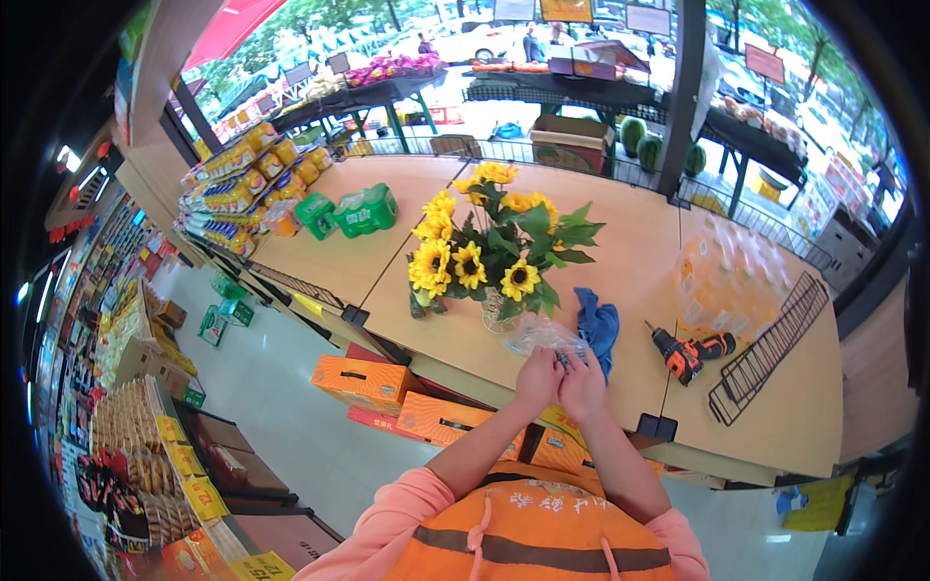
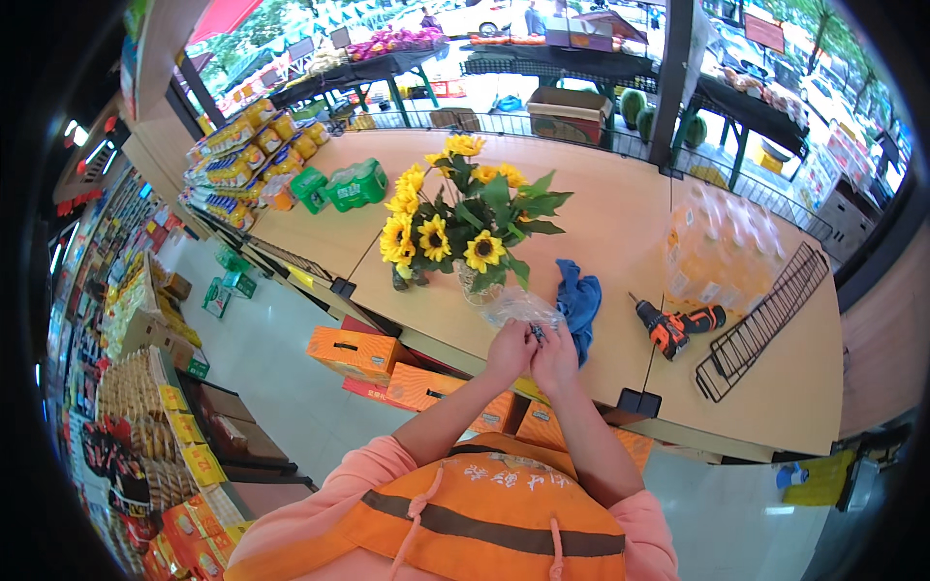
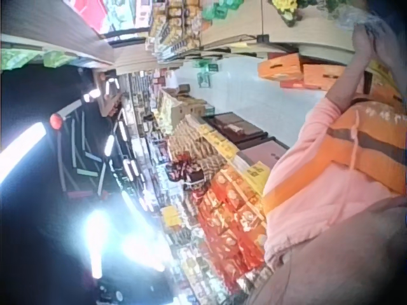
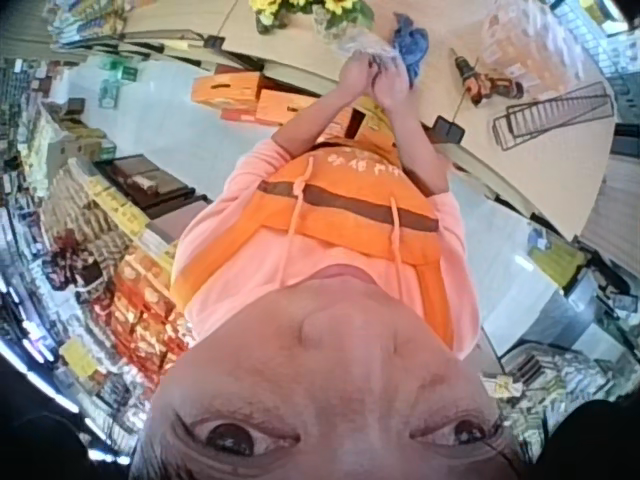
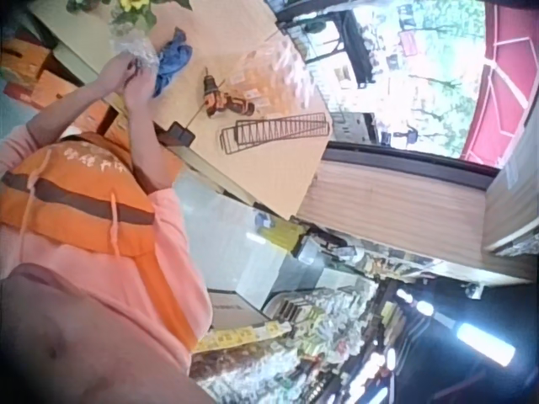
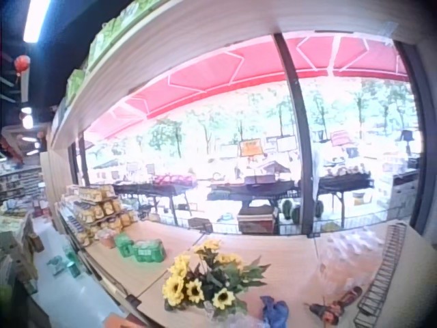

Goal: The person wipes a display table with a cloth, then uses a cordless drill to attach a metal wire shelf rail to the table edge. They handle screws and align the rail before fastening it.

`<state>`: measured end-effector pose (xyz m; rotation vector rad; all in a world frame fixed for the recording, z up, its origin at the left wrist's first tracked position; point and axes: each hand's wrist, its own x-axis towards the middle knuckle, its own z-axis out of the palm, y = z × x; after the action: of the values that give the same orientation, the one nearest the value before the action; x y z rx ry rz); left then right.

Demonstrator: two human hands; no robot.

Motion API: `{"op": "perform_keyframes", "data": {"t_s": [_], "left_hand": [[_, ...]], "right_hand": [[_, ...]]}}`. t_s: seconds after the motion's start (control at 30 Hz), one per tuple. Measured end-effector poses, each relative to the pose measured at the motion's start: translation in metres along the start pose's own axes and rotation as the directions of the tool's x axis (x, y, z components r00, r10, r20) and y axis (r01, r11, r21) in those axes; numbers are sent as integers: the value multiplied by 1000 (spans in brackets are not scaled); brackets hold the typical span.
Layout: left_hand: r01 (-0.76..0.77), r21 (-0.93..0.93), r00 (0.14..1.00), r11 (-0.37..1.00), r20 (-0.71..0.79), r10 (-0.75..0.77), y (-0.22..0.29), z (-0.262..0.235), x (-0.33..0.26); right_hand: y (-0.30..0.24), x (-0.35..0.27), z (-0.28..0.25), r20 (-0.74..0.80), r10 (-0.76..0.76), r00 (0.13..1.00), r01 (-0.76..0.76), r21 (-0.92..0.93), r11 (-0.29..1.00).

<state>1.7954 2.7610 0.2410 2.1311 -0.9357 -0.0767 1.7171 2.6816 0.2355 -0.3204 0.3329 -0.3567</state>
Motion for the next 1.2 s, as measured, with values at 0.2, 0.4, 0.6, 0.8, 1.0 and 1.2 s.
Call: {"op": "perform_keyframes", "data": {"t_s": [0.2, 0.4, 0.6, 0.8, 1.0, 1.2], "left_hand": [[30, 134, 991, 990, 123, -47, -2, -7, 3], [130, -294, 988, 947, 120, -99, -5, -17, 3], [375, -647, 917, 664, 154, -367, -10, -37, -20], [520, -806, 830, 281, 399, -390, -7, -45, -42], [516, -848, 820, 123, 448, -357, 0, -57, -54], [524, -852, 799, -9, 495, -342, -5, -66, -64]], "right_hand": [[2, -3, -1, 0, 46, 999, -46, 71, 996], [-7, -6, 8, 37, 72, 997, -77, 187, 979], [-9, 11, 6, -120, -2, 993, 30, 236, 971], [-3, 70, 19, -7, -153, 988, 153, -7, 988], [-20, 93, 46, -6, -19, 1000, 17, -180, 984], [-51, 90, 34, -18, 34, 999, -38, -332, 942]]}}
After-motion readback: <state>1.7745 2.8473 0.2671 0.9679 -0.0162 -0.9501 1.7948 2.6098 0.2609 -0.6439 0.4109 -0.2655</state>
